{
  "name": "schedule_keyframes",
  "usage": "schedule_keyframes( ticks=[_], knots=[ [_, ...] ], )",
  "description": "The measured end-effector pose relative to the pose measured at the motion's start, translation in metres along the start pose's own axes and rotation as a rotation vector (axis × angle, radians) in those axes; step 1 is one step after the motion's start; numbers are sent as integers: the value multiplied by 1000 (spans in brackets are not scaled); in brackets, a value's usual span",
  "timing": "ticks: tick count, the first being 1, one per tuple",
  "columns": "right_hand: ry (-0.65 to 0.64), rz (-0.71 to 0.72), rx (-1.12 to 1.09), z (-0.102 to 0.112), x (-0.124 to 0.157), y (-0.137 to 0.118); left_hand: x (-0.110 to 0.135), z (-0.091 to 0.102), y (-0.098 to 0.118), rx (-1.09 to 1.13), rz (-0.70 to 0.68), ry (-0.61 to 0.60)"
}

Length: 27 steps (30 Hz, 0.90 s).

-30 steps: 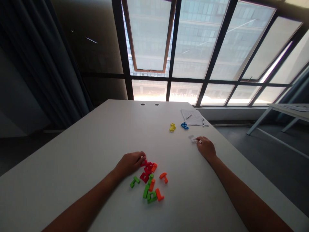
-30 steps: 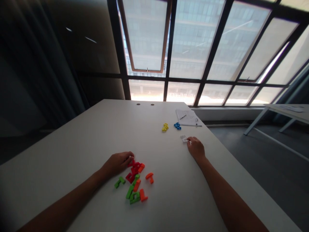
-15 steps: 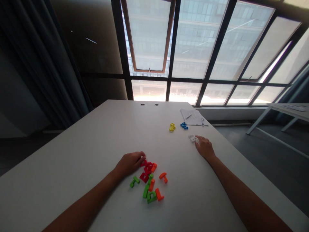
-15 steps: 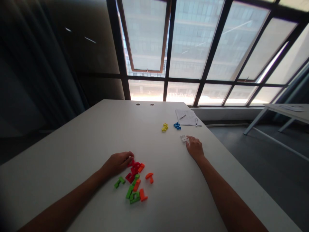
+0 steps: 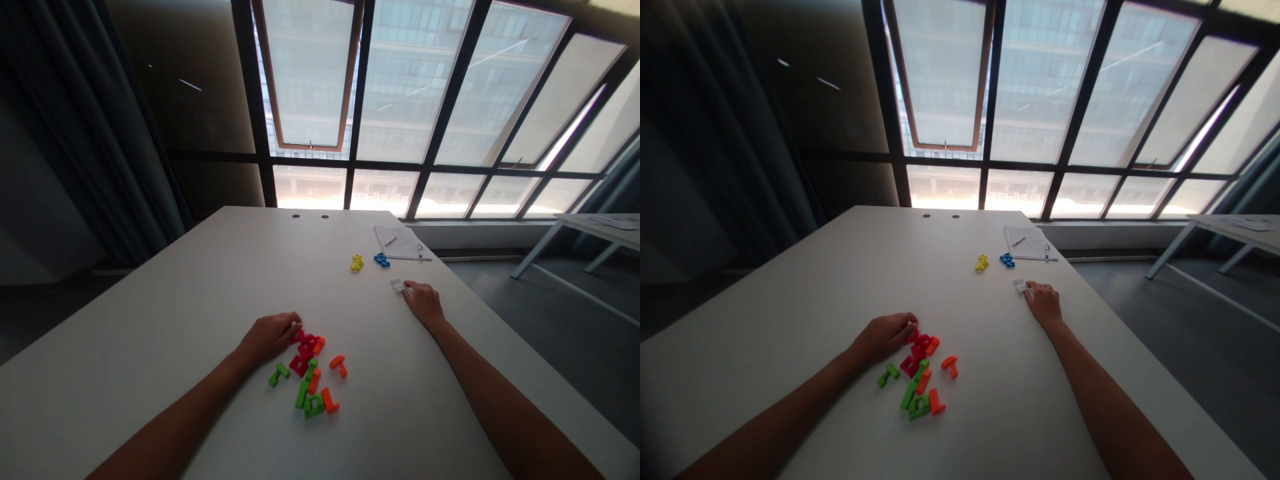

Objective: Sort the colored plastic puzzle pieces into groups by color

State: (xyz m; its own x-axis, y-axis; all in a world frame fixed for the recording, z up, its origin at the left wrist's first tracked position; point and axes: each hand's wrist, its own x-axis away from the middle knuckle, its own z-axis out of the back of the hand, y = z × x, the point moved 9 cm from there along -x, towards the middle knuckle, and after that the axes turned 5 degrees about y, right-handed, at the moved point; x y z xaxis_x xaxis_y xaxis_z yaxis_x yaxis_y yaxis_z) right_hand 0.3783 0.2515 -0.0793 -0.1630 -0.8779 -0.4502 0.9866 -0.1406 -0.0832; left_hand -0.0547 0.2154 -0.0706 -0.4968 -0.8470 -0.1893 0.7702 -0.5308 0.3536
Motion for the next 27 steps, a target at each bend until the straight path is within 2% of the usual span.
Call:
schedule_keyframes(
  ticks=[3,6,8,9,11,12,14,17,22,27],
  knots=[
    [66,20,-32,11,0,-2,0,1,0,-3,4,2],
    [244,90,-123,39,5,-17,0,1,0,2,4,1],
    [319,260,-234,59,14,-45,0,2,1,6,5,0],
    [317,387,-304,66,23,-65,0,2,1,9,6,0],
    [205,680,-435,73,48,-114,1,2,1,18,7,-1],
    [146,784,-499,76,61,-135,1,3,1,22,9,-2],
    [48,884,-617,82,85,-169,1,3,2,26,11,-3],
    [-90,979,-737,92,115,-207,1,4,3,28,10,-2],
    [-146,1100,-733,111,144,-231,1,3,3,25,3,-1],
    [-158,1168,-610,109,154,-235,1,4,3,30,-1,5]
  ],
)
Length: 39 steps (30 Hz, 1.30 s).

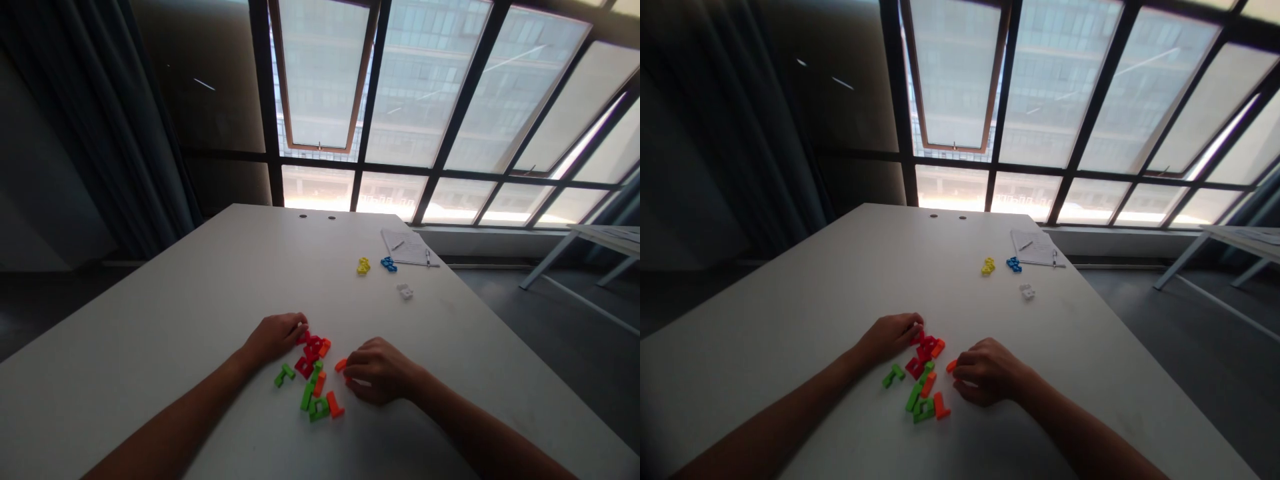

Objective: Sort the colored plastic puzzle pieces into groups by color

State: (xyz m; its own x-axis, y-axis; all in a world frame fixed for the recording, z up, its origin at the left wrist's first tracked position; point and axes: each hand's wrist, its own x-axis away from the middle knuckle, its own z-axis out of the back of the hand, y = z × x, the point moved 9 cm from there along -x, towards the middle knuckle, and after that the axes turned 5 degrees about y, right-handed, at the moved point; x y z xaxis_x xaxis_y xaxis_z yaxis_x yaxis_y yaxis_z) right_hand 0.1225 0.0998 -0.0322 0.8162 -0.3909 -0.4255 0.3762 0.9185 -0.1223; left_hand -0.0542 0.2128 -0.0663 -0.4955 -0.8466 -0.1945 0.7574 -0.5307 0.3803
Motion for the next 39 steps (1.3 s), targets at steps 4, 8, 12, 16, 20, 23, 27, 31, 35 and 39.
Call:
schedule_keyframes(
  ticks=[4,8,12,16,20,23,27,31,35,39],
  knots=[
    [-52,-93,129,-5,2,18,0,0,0,-2,3,0],
    [-63,-302,222,-1,12,55,0,0,0,5,3,-2],
    [-66,-525,280,3,29,93,0,0,1,-4,-5,-2],
    [-82,-668,295,-1,42,115,0,1,2,1,-4,1],
    [-37,-734,317,-1,49,124,0,1,2,1,-7,-3],
    [45,-722,337,3,50,125,0,1,1,4,-5,3],
    [76,-691,327,6,48,125,0,1,1,12,-2,8],
    [64,-699,341,8,47,126,0,0,1,7,0,5],
    [55,-727,372,6,50,132,0,0,1,2,-1,5],
    [42,-814,400,1,58,148,-1,-1,0,3,2,5]
  ],
)
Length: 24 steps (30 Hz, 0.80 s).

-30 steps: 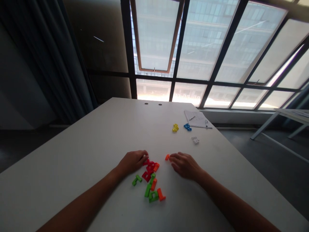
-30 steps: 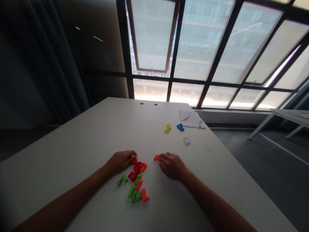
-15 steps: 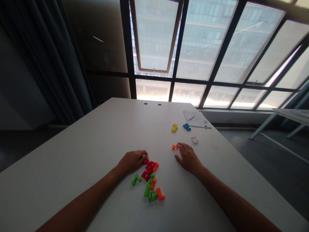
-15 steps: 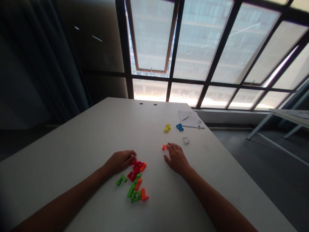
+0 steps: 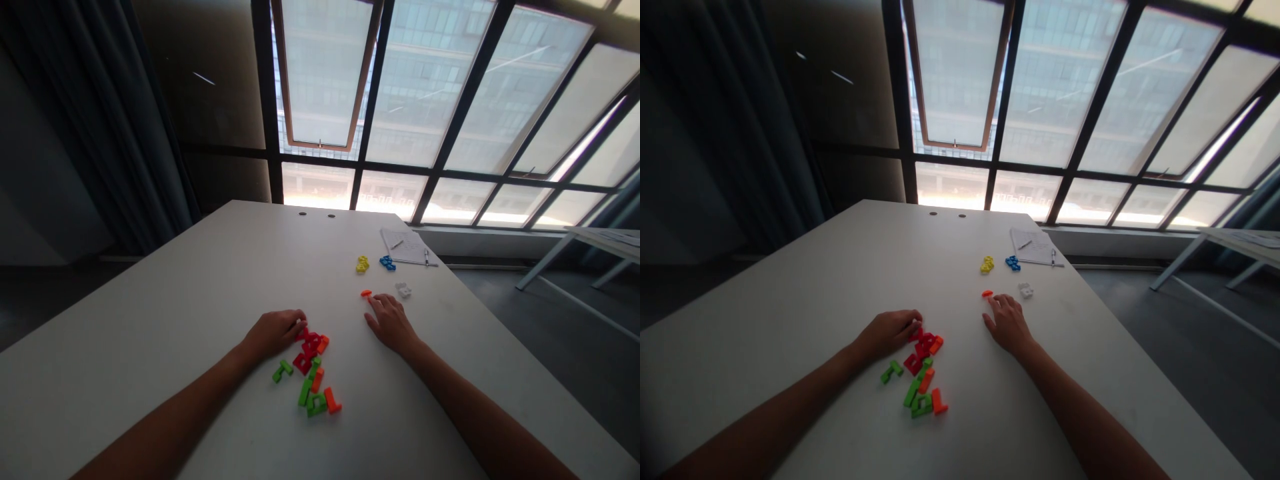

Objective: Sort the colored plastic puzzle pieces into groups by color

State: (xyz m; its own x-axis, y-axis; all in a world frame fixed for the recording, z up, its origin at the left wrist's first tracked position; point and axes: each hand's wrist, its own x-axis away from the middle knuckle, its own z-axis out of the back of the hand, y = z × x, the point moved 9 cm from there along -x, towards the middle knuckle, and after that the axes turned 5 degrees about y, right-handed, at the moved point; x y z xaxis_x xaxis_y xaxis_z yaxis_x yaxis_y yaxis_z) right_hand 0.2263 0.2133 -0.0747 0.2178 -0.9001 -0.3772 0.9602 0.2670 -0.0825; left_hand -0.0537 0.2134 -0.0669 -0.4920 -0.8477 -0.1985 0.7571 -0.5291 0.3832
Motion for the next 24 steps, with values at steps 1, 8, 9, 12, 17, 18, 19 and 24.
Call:
schedule_keyframes(
  ticks=[1,8,9,12,17,18,19,24],
  knots=[
    [-10,-29,6,-4,-2,4,0,0,0,-1,-1,0],
    [-45,-128,37,-17,-25,17,0,0,1,-9,-10,5],
    [-48,-136,41,-17,-29,17,0,0,1,-10,-8,5],
    [-44,-164,51,-18,-36,18,0,0,0,-14,-3,0],
    [6,-157,-11,-15,-34,20,0,0,1,-17,-11,-1],
    [18,-150,-27,-14,-33,20,0,0,1,-17,-11,0],
    [32,-135,-42,-12,-31,20,0,0,1,-17,-10,1],
    [88,181,-224,8,-19,-24,1,-1,0,-10,-17,2]
  ],
)
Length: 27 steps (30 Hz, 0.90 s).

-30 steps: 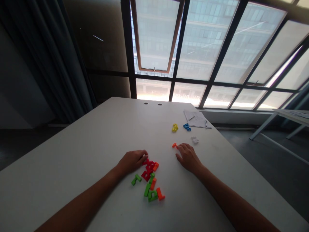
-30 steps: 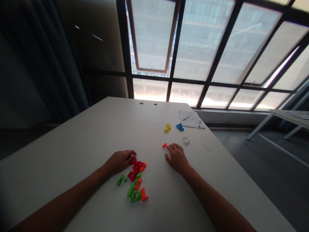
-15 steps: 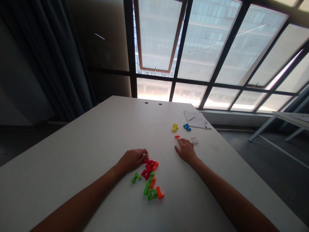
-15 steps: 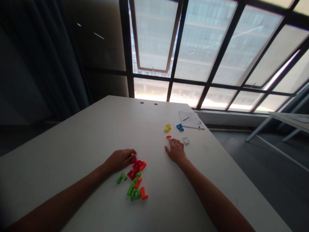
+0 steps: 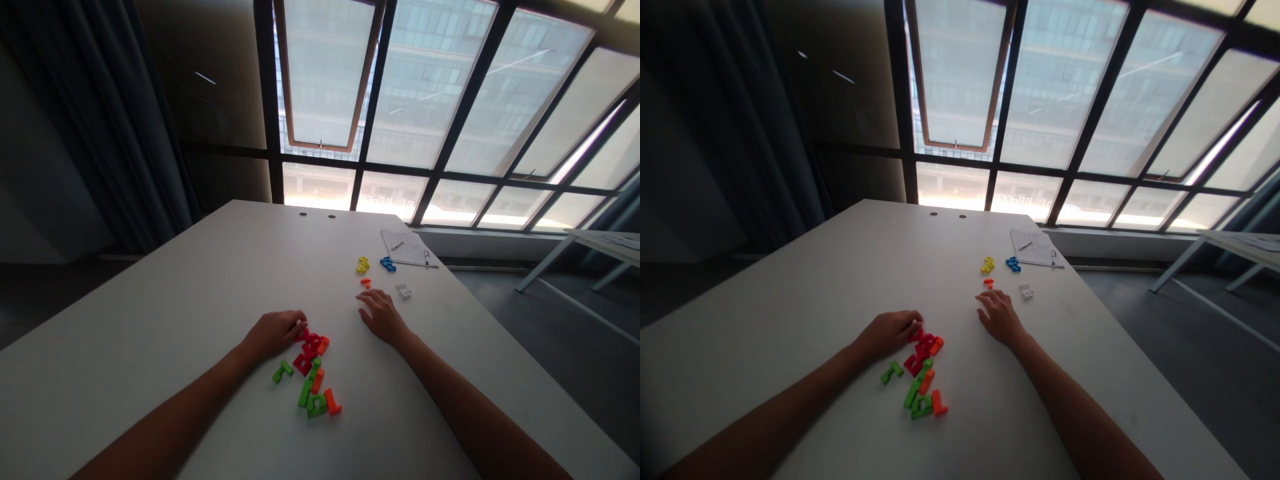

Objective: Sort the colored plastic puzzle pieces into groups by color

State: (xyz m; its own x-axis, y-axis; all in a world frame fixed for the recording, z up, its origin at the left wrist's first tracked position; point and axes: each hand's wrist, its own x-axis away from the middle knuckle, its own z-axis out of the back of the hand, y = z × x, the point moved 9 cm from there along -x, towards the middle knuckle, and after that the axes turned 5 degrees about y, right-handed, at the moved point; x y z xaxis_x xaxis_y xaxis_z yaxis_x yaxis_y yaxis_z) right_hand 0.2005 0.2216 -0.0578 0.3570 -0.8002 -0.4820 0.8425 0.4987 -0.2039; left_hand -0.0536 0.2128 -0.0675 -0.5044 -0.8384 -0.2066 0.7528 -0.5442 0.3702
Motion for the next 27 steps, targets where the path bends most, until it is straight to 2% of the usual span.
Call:
schedule_keyframes(
  ticks=[3,5,7,10,16,20,23,27],
  knots=[
    [-67,242,-263,2,9,-61,0,1,1,1,-4,4],
    [-154,295,-467,0,15,-97,0,2,2,3,-6,9],
    [-293,347,-654,-5,23,-129,0,3,2,6,-3,14],
    [-441,410,-781,-7,32,-158,0,2,2,8,3,10],
    [-570,486,-626,-3,44,-169,0,2,2,17,-7,6],
    [-607,511,-542,7,43,-173,0,2,1,21,-3,10],
    [-639,424,-443,10,34,-162,0,2,1,20,0,11],
    [-724,222,-312,8,24,-127,0,2,2,19,3,-2]
  ],
)
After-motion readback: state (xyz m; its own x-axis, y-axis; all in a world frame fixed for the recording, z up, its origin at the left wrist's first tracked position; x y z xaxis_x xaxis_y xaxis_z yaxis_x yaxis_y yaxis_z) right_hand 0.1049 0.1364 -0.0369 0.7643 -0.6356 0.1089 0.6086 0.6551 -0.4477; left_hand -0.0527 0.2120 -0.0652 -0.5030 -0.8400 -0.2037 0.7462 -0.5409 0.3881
